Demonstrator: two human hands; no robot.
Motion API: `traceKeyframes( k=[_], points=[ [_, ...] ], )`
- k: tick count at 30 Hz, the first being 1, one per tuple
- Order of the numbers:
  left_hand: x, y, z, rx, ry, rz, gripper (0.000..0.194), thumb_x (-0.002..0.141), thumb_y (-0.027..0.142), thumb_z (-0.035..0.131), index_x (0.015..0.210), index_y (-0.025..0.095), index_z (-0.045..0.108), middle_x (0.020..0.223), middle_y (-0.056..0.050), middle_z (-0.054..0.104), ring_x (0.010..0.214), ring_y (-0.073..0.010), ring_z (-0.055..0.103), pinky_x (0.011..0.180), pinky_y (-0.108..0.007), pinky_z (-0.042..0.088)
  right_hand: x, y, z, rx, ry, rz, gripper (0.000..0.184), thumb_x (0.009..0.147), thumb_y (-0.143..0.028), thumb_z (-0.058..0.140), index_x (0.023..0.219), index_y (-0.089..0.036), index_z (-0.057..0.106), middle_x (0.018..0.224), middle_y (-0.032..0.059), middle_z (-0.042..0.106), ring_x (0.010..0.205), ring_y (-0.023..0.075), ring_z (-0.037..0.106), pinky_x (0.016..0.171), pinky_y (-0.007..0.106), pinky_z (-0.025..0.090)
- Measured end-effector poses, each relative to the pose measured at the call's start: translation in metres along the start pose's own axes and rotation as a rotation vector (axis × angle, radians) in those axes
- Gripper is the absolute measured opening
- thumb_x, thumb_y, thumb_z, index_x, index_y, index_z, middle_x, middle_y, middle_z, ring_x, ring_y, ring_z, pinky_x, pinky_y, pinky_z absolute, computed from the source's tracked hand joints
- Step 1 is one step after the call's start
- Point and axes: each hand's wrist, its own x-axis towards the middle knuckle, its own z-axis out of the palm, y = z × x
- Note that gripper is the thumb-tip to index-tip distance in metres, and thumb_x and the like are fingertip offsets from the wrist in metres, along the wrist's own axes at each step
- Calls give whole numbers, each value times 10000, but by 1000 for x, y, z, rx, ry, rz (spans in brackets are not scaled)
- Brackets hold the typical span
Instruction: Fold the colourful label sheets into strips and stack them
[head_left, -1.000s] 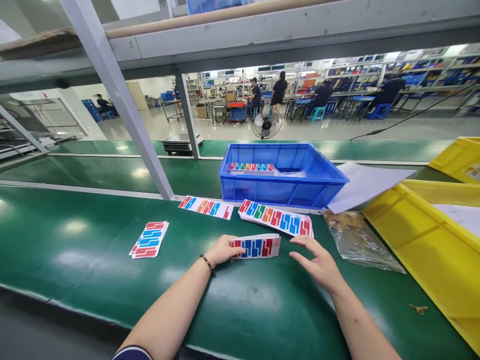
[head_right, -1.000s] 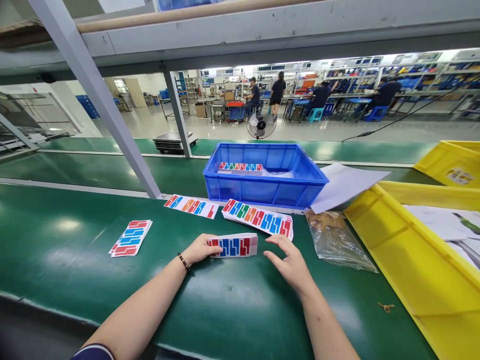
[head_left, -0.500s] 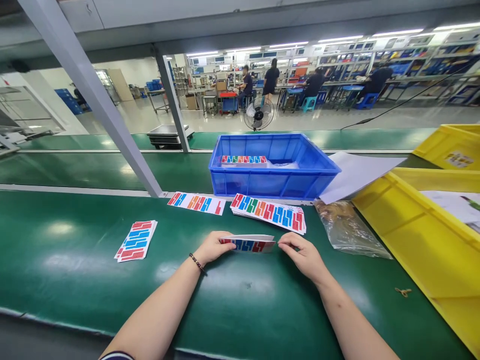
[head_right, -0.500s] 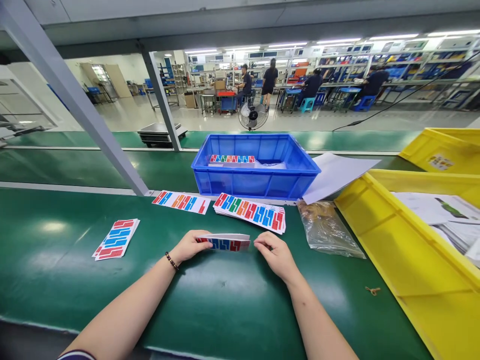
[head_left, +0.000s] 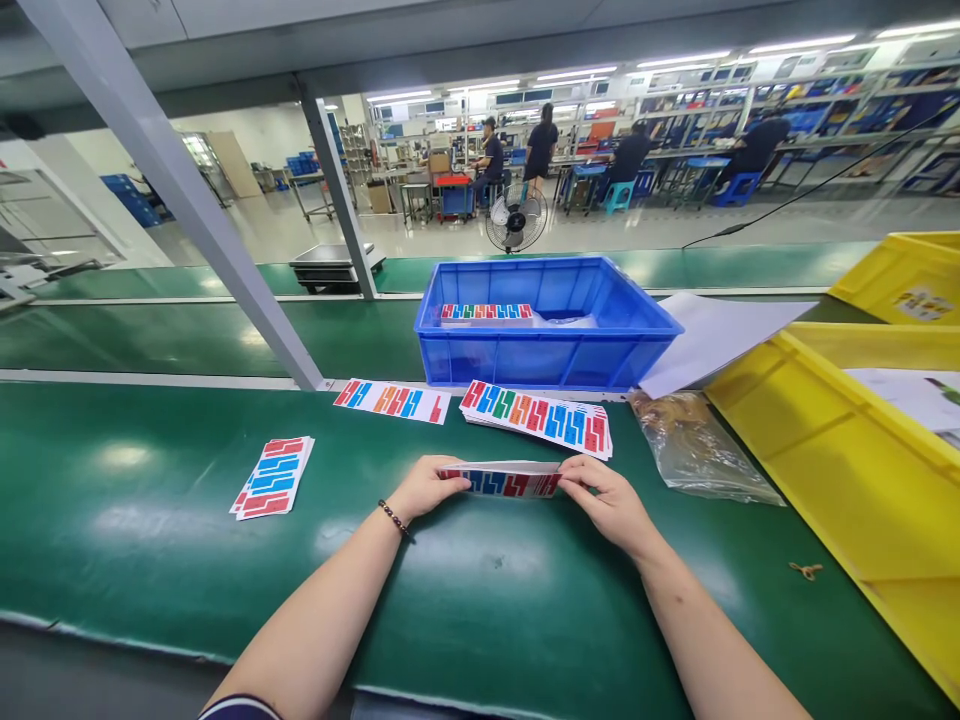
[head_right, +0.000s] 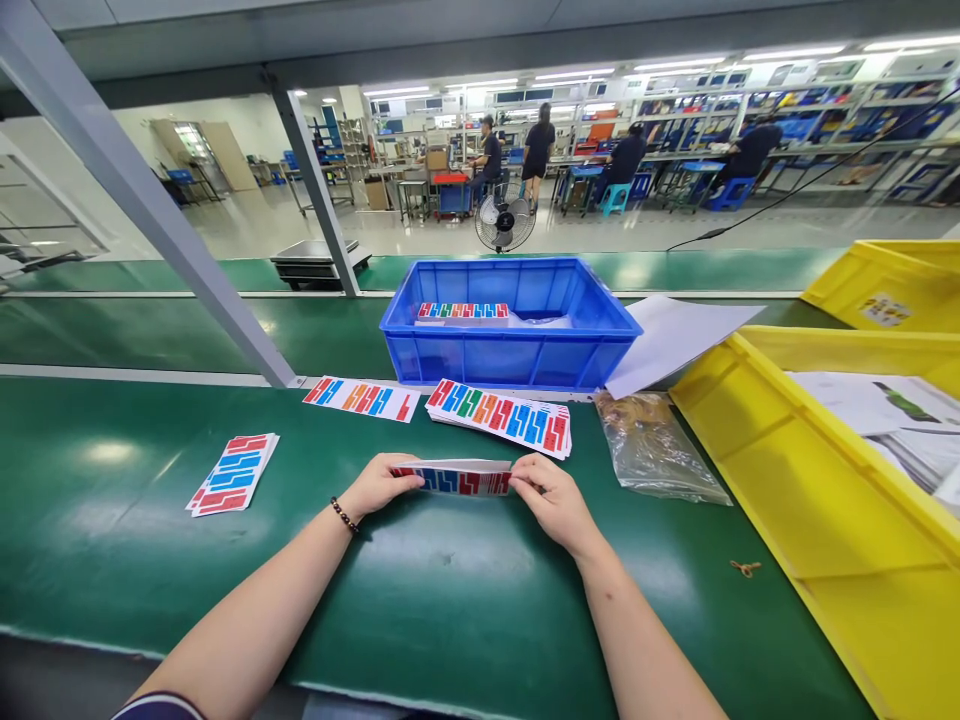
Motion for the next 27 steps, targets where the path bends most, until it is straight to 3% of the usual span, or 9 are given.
traceKeyframes(
  k=[3,8,10,12,14,16,17,22,27],
  points=[
    [0,-2,1,-8,24,-32,209,670,319,628,681,113,658,659,-24,655,616,-131,556,621,-246,447,-2,2,-11,13,122,36,178,761,-328,543,647,-208,609,691,33,625,638,170,593,606,301,490],
    [1,-5,0,-18,6,-33,211,675,314,630,683,106,658,659,-32,657,626,-140,570,634,-261,459,-2,11,-21,319,676,190,160,738,-351,584,700,-209,522,525,-30,596,470,148,586,529,305,500],
    [1,-5,0,-22,-19,-4,204,677,303,634,729,110,672,753,-61,677,708,-166,600,708,-293,473,-1,12,-16,398,743,198,172,732,-356,591,707,-212,501,518,-37,597,468,152,595,538,313,507],
    [1,-3,0,-35,-45,56,209,666,293,653,793,129,686,1006,-107,653,891,-206,602,836,-334,454,-1,10,-6,365,606,220,163,735,-353,586,707,-208,518,534,-21,613,503,161,609,574,321,512],
    [0,-1,1,-35,-60,118,221,651,280,674,832,155,695,1274,-118,497,1098,-246,517,942,-354,399,0,7,6,280,364,234,164,753,-353,558,700,-199,544,578,9,639,561,172,624,612,324,510],
    [0,1,3,-19,-68,151,213,650,265,677,838,168,701,1365,-103,395,1187,-262,443,983,-356,367,0,5,15,208,156,222,185,778,-359,514,728,-191,575,606,24,648,601,180,626,628,322,504],
    [0,1,4,-13,-71,155,208,659,255,670,845,170,702,1340,-104,429,1176,-256,455,984,-354,368,0,5,17,185,94,213,200,788,-362,494,762,-189,591,612,24,644,611,180,623,630,321,501],
    [-1,2,6,-19,-58,130,193,699,223,625,862,151,698,987,-85,676,919,-200,615,876,-331,453,-1,5,6,148,100,100,197,781,-369,510,842,-212,612,856,49,622,659,157,584,647,311,496],
    [0,3,4,-15,-22,135,220,694,220,626,889,145,693,1022,-91,669,952,-208,605,878,-324,447,-2,-5,1,96,0,-49,101,687,-289,639,746,-211,613,830,40,565,646,145,536,581,286,484]
  ],
)
